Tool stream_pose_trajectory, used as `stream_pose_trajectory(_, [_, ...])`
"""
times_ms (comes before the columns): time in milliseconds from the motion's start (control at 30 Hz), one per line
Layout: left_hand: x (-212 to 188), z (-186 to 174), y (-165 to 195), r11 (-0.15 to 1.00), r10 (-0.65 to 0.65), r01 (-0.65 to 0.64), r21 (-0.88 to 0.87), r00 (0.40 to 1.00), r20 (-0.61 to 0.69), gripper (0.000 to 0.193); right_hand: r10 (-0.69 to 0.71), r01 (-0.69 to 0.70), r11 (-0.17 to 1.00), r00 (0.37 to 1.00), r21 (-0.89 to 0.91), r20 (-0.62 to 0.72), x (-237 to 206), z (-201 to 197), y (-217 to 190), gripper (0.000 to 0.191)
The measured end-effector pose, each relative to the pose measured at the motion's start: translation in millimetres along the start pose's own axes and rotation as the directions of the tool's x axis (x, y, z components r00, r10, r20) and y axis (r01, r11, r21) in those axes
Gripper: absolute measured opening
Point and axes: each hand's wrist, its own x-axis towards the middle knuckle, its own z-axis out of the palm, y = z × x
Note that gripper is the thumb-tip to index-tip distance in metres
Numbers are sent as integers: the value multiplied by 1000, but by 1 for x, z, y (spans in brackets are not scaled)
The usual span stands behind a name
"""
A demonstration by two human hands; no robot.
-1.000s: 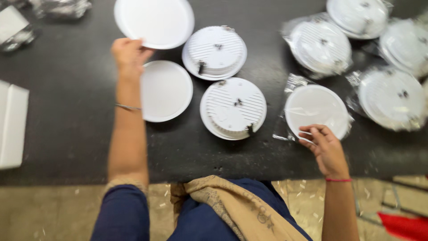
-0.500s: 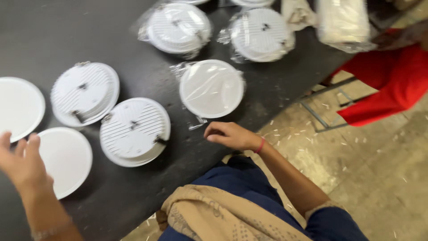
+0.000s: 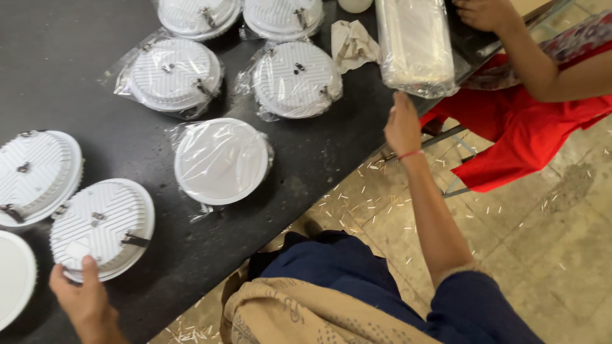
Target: The person sits at a workbench and packs round LED panel lights into clear plastic bags one at a time, opening each bag, inserting a light, twisting the bag closed, and setting the wrapped light on the table. A coworker nearby handles boxes and packaging material.
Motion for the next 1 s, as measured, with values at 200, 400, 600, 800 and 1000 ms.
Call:
stream_pose_trajectory(200, [-7,12,9,998,67,-67,13,997,-45,61,-211,214,975,976,-63,46,66,25,134,44])
stream_pose_trajectory(400, [-43,70,67,918,205,-97,386,946,-250,50,-338,332,940,939,-81,-63,108,37,176,41])
stream_pose_trajectory(600, [-83,221,197,988,-85,81,131,996,20,64,-58,121,939,978,322,-198,82,23,151,19])
stream_pose_trajectory(800, [-148,396,269,887,361,-462,-13,675,643,32,-76,127,972,967,199,-244,102,13,129,11])
stream_pose_trajectory(1000, [-189,537,249,833,433,-494,-251,297,851,33,50,2,957,984,291,-170,105,29,127,7])
